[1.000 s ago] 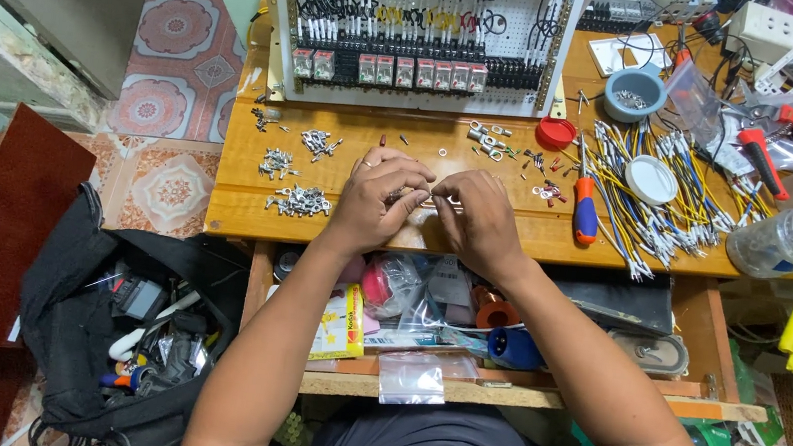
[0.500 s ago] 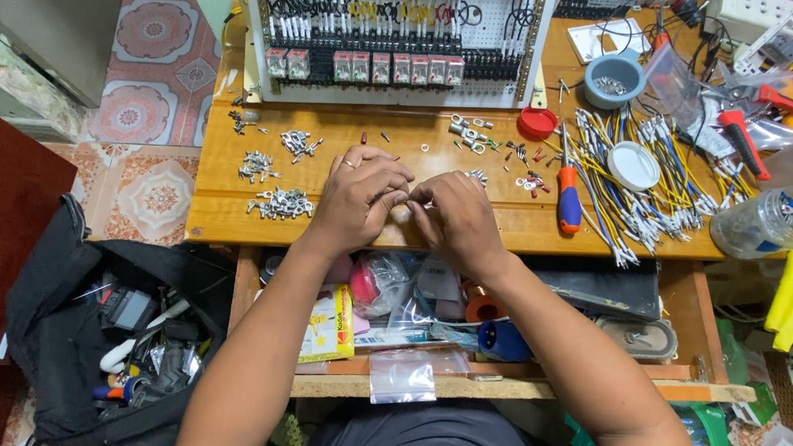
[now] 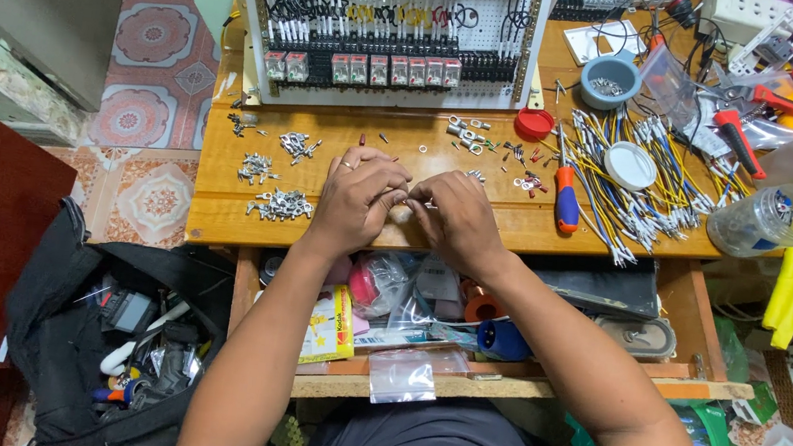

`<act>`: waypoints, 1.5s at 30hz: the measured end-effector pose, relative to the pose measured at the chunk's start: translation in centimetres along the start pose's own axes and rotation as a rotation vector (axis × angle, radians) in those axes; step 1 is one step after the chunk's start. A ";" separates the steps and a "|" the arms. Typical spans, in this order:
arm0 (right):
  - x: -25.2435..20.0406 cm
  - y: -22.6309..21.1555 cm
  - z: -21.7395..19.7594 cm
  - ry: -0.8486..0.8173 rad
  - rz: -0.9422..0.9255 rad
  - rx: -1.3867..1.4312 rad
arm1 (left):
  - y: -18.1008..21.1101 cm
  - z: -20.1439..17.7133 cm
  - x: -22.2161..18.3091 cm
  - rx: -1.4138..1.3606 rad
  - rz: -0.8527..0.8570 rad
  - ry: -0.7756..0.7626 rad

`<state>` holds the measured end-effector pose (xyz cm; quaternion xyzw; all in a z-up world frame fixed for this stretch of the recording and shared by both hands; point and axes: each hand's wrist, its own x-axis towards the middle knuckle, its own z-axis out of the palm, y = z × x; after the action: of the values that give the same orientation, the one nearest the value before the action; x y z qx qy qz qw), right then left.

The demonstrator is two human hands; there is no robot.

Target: Crimping terminals onto wires and sorting small electrical components on a workbench.

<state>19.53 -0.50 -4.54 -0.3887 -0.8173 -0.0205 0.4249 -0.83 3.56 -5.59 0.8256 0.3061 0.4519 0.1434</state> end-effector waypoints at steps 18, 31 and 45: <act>0.7 2.0 -2.3 0.104 0.071 0.014 | 0.0 0.0 0.3 0.033 0.003 0.113; 4.2 13.3 -13.2 -0.059 0.322 -0.216 | 0.5 -0.5 0.4 0.133 0.038 0.108; 4.8 26.2 -17.0 -0.576 0.623 -0.626 | 0.5 -0.5 0.3 0.188 -0.015 0.100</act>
<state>46.58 14.48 1.95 -0.7113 -0.7015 -0.0288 0.0327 -0.90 3.34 -4.83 0.8095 0.3602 0.4606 0.0532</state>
